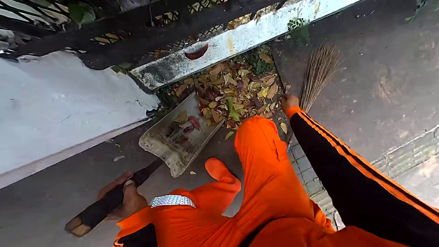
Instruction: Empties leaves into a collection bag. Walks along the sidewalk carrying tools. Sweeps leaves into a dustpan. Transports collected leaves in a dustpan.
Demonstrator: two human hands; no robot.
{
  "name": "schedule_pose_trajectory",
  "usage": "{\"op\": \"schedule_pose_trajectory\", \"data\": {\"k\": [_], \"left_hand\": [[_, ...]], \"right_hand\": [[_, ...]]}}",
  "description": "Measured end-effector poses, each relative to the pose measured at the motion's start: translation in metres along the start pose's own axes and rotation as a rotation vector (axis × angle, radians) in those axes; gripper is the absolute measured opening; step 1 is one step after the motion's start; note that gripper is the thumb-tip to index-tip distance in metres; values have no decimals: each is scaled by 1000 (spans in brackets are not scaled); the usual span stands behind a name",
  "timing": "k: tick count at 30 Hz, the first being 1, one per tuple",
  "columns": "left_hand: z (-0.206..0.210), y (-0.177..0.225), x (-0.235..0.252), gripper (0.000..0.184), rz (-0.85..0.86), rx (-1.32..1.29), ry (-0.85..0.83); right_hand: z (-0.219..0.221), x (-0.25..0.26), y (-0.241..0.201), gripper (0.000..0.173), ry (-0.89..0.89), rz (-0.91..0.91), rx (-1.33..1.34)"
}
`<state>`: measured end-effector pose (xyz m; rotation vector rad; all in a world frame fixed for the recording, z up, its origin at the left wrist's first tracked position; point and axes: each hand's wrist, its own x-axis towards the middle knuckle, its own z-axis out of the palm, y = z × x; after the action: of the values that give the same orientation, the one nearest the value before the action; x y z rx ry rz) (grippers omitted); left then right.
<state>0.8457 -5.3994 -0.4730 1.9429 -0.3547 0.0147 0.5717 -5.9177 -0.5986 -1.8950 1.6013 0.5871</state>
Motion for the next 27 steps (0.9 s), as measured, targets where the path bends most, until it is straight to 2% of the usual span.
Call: {"op": "schedule_pose_trajectory", "data": {"k": [3,5,7,8,10,12,14,18,22,23,25,27], "left_hand": [[7,-16,8,14,78,-36,22],[15,-5,10,14,27,-6,82],[8,-16,5,13,19,6,63],[4,-21,1,12,34,-1,50],[5,-24,-9,12,39,-14,66],[13,-15,-20,14,5,3,97],[15,-11,-24,15,-10,16,109],[14,-18,-26,12,-6,-9,129],[21,-10,-21,13,-42,-13,154],[23,-7,-19,14,-48,-1,153],[23,-7,-17,15,-47,9,164],[19,-10,-18,16,-45,-14,160]], "right_hand": [[-1,113,-76,37,148,-162,174],[-3,158,-118,41,229,-117,200],[-6,189,-147,53,220,-15,111],[0,205,-153,54,181,14,47],[15,239,-152,51,102,-46,-74],[9,235,-147,48,54,-81,-91],[-9,229,-147,44,98,-36,-30],[-32,236,-137,41,59,-56,-154],[-19,233,-115,38,26,-174,-318],[-12,223,-108,35,35,-165,-227],[15,193,-85,35,61,-173,140],[41,143,-62,38,-35,-270,133]]}}
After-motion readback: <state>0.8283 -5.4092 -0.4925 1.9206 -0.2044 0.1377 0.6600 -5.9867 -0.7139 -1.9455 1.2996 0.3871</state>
